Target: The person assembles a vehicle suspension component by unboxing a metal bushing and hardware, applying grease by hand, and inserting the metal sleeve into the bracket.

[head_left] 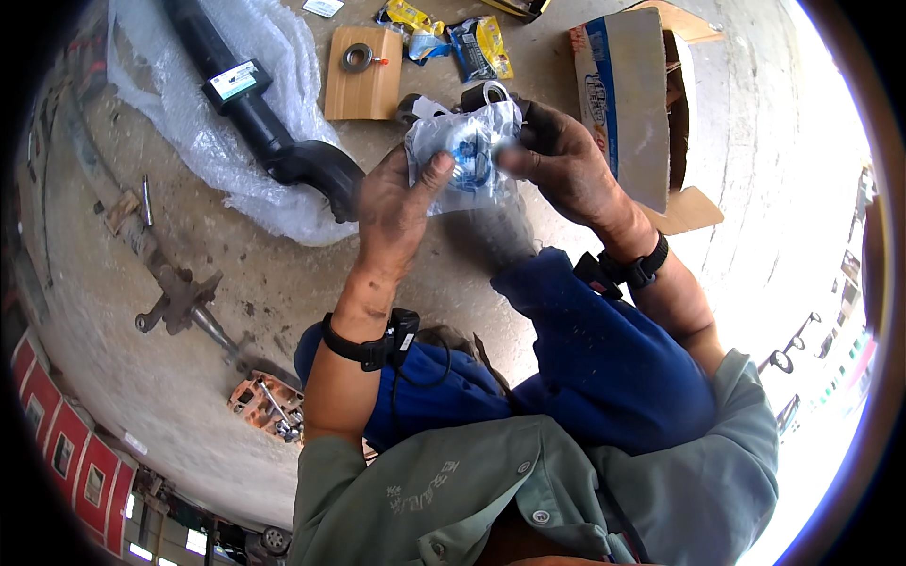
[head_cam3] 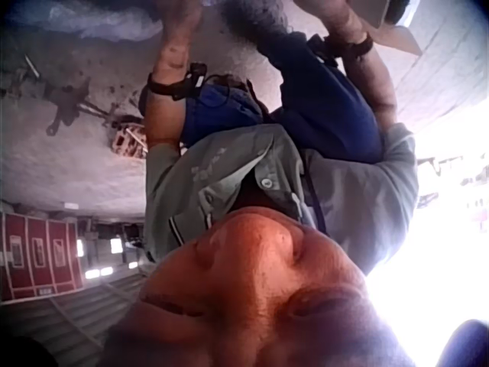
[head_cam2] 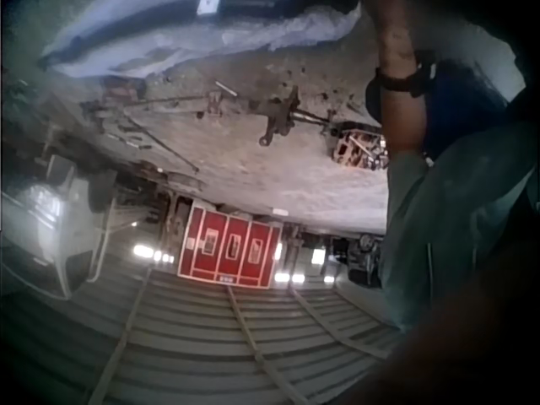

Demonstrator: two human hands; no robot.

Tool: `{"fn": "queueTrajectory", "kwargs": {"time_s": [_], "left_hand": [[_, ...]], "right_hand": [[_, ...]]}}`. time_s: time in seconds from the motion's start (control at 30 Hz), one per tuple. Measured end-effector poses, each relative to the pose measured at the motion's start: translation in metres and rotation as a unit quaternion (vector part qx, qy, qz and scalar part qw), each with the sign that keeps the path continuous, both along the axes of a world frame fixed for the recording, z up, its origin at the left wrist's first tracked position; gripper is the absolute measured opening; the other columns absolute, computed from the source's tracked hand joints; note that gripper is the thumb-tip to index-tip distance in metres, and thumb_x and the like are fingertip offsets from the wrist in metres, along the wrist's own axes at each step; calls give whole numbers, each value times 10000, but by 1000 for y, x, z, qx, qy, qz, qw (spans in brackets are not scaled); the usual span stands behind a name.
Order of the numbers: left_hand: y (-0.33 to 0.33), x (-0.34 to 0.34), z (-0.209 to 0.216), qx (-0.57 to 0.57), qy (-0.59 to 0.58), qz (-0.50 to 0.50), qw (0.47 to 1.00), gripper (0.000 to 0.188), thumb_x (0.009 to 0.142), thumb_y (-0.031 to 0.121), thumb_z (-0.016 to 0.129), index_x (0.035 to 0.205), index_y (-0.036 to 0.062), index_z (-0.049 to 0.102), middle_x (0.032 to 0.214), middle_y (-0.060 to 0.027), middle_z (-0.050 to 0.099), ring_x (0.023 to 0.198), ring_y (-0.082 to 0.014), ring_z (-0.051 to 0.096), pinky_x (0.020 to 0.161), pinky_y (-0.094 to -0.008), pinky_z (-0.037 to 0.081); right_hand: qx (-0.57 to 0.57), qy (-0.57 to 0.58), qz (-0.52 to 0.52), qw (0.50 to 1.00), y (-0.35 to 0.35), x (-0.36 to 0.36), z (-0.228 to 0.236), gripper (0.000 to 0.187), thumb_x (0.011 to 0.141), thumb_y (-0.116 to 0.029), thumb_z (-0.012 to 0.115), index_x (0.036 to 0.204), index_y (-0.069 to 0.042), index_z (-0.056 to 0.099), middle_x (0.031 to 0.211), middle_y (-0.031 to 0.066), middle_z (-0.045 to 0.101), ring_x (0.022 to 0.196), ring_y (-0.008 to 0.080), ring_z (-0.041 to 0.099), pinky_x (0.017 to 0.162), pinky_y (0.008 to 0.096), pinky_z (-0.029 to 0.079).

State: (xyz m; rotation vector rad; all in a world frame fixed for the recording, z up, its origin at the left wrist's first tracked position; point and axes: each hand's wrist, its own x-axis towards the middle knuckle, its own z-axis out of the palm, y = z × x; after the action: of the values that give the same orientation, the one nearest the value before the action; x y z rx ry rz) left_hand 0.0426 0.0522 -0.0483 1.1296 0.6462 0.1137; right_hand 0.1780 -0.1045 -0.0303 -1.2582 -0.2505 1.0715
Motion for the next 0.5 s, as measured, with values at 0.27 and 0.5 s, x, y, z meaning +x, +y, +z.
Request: {"fn": "queueTrajectory", "kwargs": {"time_s": [0.27, 0.5], "left_hand": [[7, -9, -16, -45, 22, 26, 998, 382, 946, 353, 666, 1074, -4, 707, 904, -13, 675, 809, -79, 549, 766, -231, 437], [7, -5, -4, -12, -3, 74, 997, 263, 967, 218, 645, 1021, -31, 708, 859, -4, 669, 771, -64, 534, 705, -224, 427]], "right_hand": [[-34, -44, 37, 998, -4, 2, -7, 493, 871, -90, 741, 1310, 13, 541, 982, -15, 633, 884, 49, 564, 809, 199, 475], [-33, -14, 8, 999, -2, -1, -15, 481, 871, -61, 731, 1313, -9, 549, 996, -18, 643, 872, 56, 576, 779, 208, 485]]}}
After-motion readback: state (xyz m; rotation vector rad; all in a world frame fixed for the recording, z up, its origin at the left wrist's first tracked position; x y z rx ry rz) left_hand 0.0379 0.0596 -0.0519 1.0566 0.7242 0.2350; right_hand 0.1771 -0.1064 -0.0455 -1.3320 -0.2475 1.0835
